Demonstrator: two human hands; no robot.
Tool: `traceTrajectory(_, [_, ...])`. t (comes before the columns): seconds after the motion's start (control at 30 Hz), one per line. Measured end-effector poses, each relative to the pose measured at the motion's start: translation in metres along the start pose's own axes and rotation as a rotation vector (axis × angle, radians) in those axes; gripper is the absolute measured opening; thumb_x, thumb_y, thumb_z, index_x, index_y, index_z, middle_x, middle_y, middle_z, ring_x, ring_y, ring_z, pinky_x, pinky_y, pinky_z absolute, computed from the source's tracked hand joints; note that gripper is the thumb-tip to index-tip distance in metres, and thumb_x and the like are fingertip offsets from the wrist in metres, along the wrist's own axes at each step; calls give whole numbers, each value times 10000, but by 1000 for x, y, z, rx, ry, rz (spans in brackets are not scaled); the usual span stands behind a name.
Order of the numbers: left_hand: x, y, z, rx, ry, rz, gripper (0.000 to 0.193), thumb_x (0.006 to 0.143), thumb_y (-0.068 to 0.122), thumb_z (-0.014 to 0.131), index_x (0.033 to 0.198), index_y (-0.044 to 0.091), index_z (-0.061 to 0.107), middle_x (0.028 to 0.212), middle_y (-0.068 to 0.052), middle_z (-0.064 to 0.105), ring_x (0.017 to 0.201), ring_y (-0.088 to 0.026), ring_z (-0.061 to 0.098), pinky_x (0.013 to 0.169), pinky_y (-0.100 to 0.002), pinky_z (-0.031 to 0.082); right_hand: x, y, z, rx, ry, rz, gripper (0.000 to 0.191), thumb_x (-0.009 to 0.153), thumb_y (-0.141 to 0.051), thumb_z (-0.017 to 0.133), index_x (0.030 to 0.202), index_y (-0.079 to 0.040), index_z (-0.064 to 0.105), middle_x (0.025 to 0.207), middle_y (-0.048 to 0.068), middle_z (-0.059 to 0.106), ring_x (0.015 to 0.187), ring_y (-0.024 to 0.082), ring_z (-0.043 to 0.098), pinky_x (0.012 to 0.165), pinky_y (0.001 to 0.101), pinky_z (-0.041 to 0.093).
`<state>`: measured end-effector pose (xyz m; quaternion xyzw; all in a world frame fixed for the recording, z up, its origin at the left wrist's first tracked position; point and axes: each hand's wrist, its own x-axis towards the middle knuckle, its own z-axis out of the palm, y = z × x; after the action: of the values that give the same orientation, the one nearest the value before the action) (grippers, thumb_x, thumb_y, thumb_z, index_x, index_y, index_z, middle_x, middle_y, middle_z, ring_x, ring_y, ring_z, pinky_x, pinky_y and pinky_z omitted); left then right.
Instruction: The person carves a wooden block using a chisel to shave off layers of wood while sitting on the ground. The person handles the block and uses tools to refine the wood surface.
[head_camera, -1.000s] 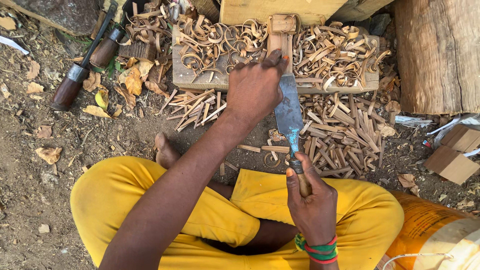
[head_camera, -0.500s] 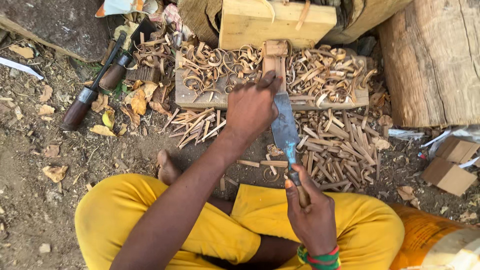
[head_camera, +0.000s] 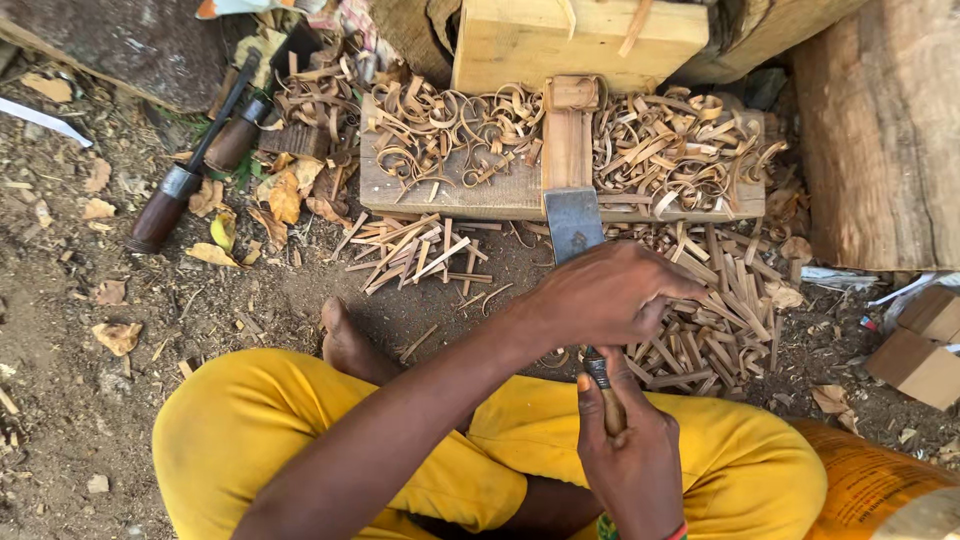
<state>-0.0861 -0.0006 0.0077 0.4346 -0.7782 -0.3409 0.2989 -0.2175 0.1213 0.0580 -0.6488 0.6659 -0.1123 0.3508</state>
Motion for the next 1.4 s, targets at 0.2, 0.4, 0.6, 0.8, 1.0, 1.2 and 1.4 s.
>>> traceTrajectory(0.2, [11,-6,-9,-138,-115,-126,571,701,-37,568,1198,163,765,929,-145,803,549,-203,711,563,-358,628,13,-12,12,54,95,-111,424,928,-139,683,1339,-40,647,934,214,773,853,89,760,623,290,567])
traceTrajectory(0.4, [19,-18,-14,-136,-89,-149,567,696,-23,543,1174,182,768,991,-117,792,540,-178,713,583,-353,642,26,-20,28,65,102,-41,437,910,-120,685,1340,-67,628,895,195,785,782,164,797,625,311,586])
traceTrajectory(0.6, [16,-32,-16,-141,92,32,473,723,48,601,1125,193,804,887,-144,781,721,-285,712,840,-445,613,27,-35,22,45,111,-114,452,910,-112,667,1356,-63,614,954,237,755,835,333,773,634,370,586])
traceTrajectory(0.8, [47,-45,-42,-61,-2,-77,429,750,48,573,1062,205,823,876,-152,787,724,-313,728,878,-416,617,52,-59,20,13,121,-158,475,950,-154,613,1421,-103,589,937,297,694,890,471,667,681,495,538])
traceTrajectory(1.0, [47,-42,-44,-61,70,-67,447,729,5,550,1030,178,831,995,-116,799,788,-278,773,867,-410,622,52,-61,24,29,160,-229,512,930,-152,614,1438,-111,556,959,297,699,883,477,675,721,543,535])
traceTrajectory(1.2, [-10,-20,-48,-153,308,119,515,765,-98,479,1111,117,795,1245,-136,745,1016,-262,769,880,-378,641,50,-55,22,-24,103,-172,538,931,-163,620,1461,-141,523,957,285,709,895,488,674,765,563,521])
traceTrajectory(1.4, [-87,-44,-95,-46,578,-474,368,909,-44,516,1036,190,771,1234,-64,784,1028,-205,806,886,-326,665,53,-53,19,42,135,-306,534,961,-183,612,1485,-159,515,981,262,708,865,461,688,685,492,555])
